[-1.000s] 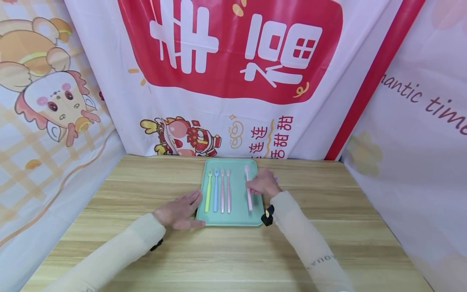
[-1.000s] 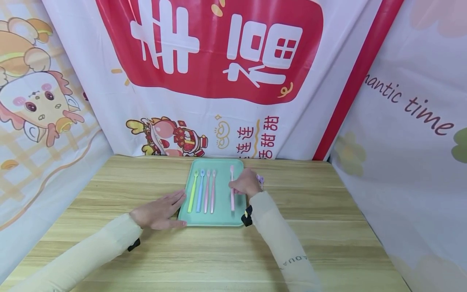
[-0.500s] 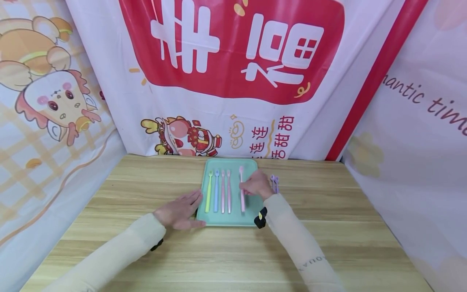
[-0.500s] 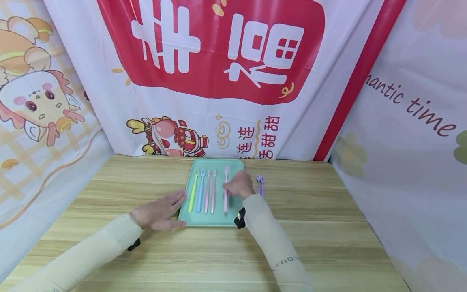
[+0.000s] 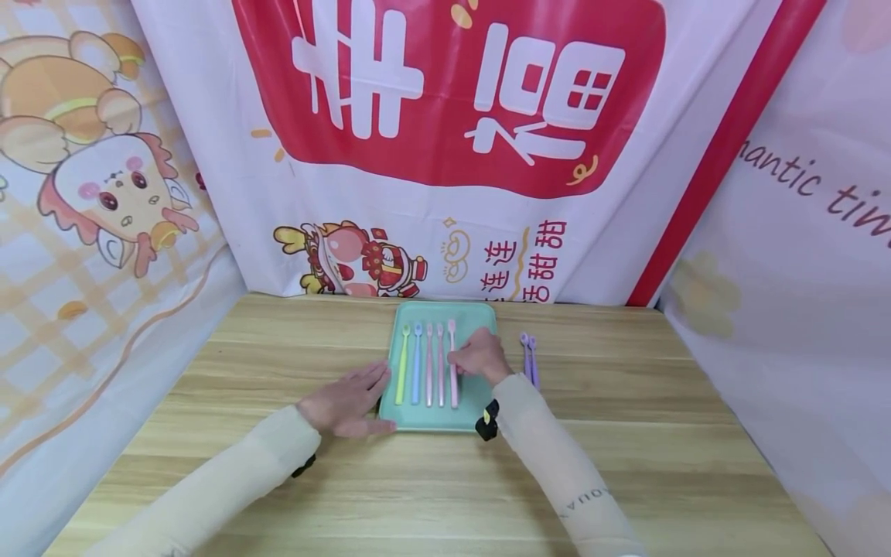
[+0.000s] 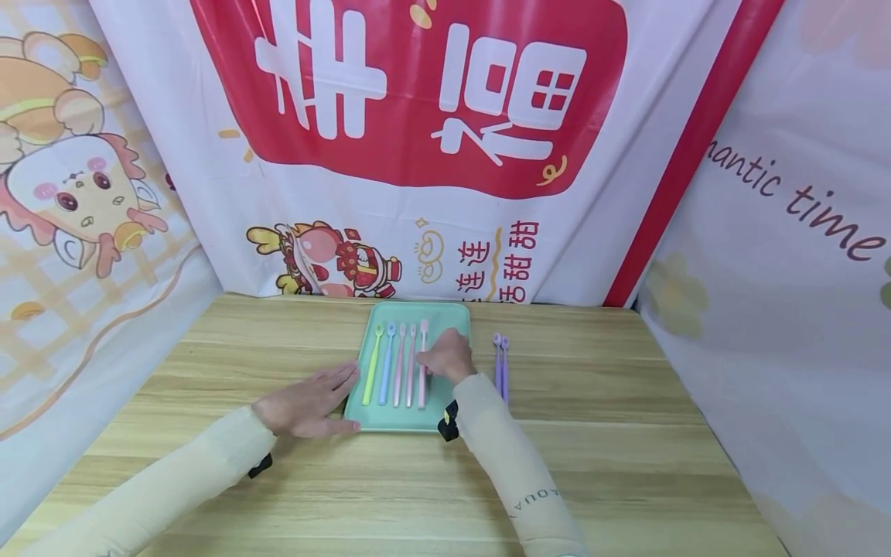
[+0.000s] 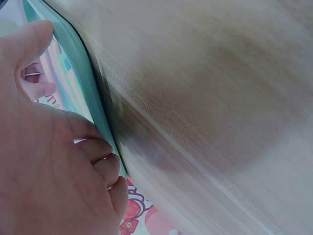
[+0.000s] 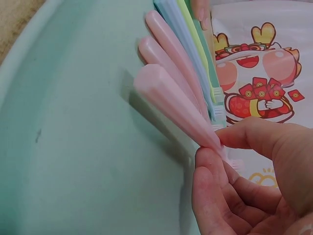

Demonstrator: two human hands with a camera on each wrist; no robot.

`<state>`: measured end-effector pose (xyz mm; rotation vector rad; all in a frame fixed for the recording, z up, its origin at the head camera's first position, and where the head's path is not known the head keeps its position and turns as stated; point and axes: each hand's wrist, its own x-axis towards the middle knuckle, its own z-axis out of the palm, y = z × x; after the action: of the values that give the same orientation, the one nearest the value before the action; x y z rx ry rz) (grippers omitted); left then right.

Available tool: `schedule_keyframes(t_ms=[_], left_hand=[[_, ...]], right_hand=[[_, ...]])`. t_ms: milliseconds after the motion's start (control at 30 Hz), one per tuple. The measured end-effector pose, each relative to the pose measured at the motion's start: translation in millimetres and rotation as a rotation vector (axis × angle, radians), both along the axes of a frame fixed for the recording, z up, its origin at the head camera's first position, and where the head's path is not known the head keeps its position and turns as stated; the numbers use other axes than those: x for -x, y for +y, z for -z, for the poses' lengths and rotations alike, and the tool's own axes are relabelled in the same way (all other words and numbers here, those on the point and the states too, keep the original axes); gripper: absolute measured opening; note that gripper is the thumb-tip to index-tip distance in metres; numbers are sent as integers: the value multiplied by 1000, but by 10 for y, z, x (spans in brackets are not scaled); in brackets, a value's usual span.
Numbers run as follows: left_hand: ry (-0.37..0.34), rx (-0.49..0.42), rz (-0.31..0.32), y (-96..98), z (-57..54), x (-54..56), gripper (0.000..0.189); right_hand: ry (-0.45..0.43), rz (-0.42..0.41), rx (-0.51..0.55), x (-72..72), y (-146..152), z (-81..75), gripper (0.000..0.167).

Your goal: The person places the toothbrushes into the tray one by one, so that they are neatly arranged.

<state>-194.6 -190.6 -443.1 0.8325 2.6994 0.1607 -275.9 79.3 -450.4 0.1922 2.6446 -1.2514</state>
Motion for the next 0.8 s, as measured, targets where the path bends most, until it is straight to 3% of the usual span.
schedule_keyframes(t_ms=[800], left_hand=[[-7,15,-17,7,4,-5,100]], right_hand=[[-27,11,-45,65,-33,89,14]])
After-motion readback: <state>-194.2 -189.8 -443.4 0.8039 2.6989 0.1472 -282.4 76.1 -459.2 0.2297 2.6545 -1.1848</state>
